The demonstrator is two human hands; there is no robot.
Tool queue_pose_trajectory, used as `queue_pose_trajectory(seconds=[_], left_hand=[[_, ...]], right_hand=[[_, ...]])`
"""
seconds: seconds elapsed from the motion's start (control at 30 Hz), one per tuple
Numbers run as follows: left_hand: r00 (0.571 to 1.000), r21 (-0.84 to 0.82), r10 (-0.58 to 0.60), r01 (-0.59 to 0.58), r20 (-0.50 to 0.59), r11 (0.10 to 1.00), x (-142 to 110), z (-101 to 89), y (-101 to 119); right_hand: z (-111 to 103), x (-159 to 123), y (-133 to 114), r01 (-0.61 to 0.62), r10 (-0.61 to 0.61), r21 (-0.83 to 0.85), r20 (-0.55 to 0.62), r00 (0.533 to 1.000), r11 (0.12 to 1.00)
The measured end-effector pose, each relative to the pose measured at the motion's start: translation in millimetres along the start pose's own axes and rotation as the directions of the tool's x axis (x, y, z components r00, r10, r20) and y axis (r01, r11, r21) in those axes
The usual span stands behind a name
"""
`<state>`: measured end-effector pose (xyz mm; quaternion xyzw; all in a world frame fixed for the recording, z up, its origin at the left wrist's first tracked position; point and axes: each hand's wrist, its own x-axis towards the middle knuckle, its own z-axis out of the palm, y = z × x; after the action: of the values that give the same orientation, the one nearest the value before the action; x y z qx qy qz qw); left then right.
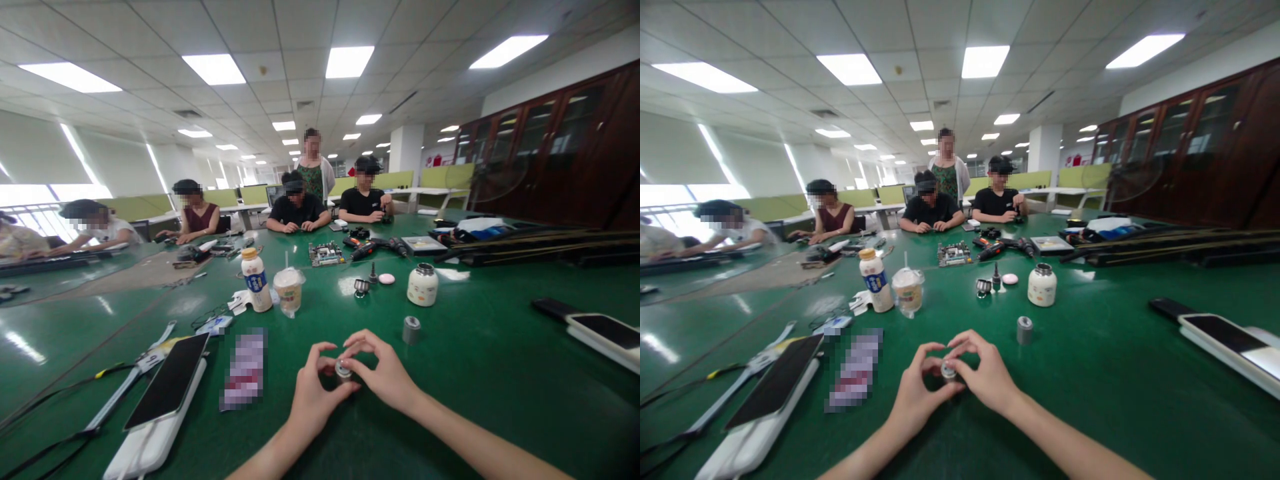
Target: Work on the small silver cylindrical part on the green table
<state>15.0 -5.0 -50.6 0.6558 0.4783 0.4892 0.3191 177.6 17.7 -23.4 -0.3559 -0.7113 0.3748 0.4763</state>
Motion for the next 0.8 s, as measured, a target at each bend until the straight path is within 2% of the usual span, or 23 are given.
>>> queue_pose_trajectory(seconds=[0.2, 0.4, 0.57, 0.67, 0.73, 0.8], left_hand=[[1.0, 0.002, 0.0, 0.0, -0.007, 1.0, 0, 0.5, 0], [1.0, -0.003, 0.004, -0.004, 0.006, 1.0, 0, 0.3, 1], [1.0, 0.008, 0.01, -0.01, 0.004, 1.0, 2, 0.4, 0], [1.0, 0.008, 0.009, -0.009, 0.01, 1.0, 2, 0.4, -1], [1.0, 0.026, 0.007, -0.007, 0.006, 1.0, 1, 0.1, -2], [1.0, 0.046, 0.006, -0.006, 0.004, 0.999, 1, -0.2, -1]], right_hand=[[-2, 2, -1, 0.003, -0.005, -0.043, -0.05, 0.999, 0.999], [-1, 0, -3, -0.001, 0.001, 0.003, 0.04, 0.999, 1.0], [4, 0, -1, -0.034, 0.035, 0.094, -0.007, 0.999, 0.995], [1, 4, 3, 0.014, -0.008, 0.102, -0.063, 0.998, 0.995], [-6, 9, 10, 0.048, -0.042, 0.043, -0.136, 0.99, 0.998], [-16, 14, 22, 0.033, -0.048, -0.08, -0.183, 0.982, 0.996]])
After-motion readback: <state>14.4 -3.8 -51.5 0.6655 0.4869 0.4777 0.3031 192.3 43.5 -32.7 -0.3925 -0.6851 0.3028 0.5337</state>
